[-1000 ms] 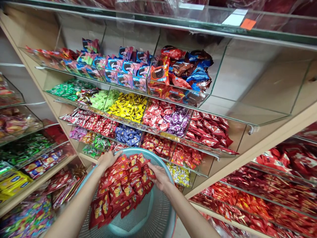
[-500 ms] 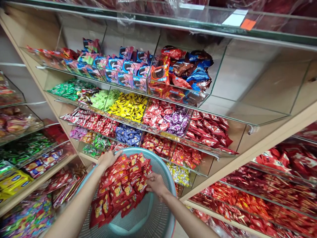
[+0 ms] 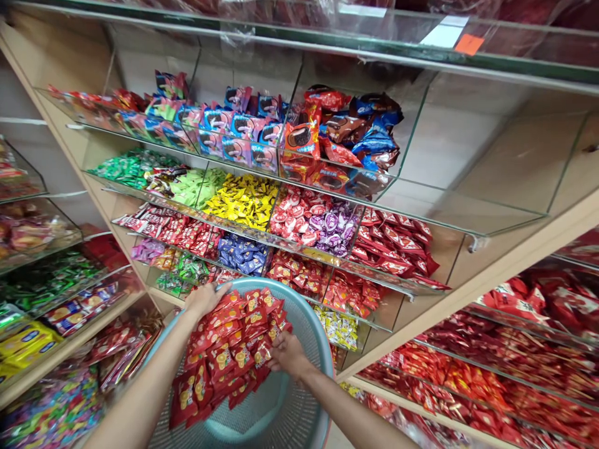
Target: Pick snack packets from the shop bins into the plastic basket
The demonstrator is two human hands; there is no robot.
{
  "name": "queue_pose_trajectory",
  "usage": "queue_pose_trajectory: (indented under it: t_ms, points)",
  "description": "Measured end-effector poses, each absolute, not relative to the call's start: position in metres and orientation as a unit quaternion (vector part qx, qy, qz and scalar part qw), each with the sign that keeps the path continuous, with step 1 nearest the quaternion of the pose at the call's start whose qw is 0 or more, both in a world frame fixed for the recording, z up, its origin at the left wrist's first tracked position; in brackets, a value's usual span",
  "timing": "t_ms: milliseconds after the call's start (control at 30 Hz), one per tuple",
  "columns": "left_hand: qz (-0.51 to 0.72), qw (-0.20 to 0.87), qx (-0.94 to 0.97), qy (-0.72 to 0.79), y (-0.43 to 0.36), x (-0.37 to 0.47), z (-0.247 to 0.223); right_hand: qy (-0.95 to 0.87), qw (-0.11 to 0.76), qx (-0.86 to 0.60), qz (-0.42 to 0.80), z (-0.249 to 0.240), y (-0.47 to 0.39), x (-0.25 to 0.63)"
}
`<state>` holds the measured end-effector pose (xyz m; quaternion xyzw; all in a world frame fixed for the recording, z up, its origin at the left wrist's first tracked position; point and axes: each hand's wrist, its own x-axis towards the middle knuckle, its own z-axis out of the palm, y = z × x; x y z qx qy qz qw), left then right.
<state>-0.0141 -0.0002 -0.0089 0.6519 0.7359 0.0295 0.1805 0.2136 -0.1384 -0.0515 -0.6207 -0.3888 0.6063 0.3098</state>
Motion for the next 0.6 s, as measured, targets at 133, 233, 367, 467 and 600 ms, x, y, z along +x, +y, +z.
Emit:
queue_pose_trajectory:
  t_ms: [133,233,367,467,600]
  points:
    - [0.028,0.177,0.654,0.735,0.0005,-0.0140,-0.0093,-0.372,0.292,-0.614,0.632,-0.0464,-0.1394,0.2095]
    - [0.026,0.175,0.657,0.733,0.0009,-0.0143,-0.0100,-0.396,0.277,-0.624,0.613,-0.0467,-0.1383,0.2076]
    - [0.027,0.176,0.658,0.732,0.0013,-0.0149,-0.0106,-0.469,0.267,-0.636,0.551,-0.0476,-0.1365,0.2090]
    - [0.029,0.178,0.657,0.732,0.0015,-0.0152,-0.0105,-0.493,0.268,-0.635,0.531,-0.0484,-0.1371,0.2111]
    - [0.031,0.182,0.655,0.733,0.0011,-0.0150,-0.0099,-0.492,0.250,-0.634,0.542,-0.0495,-0.1390,0.2115]
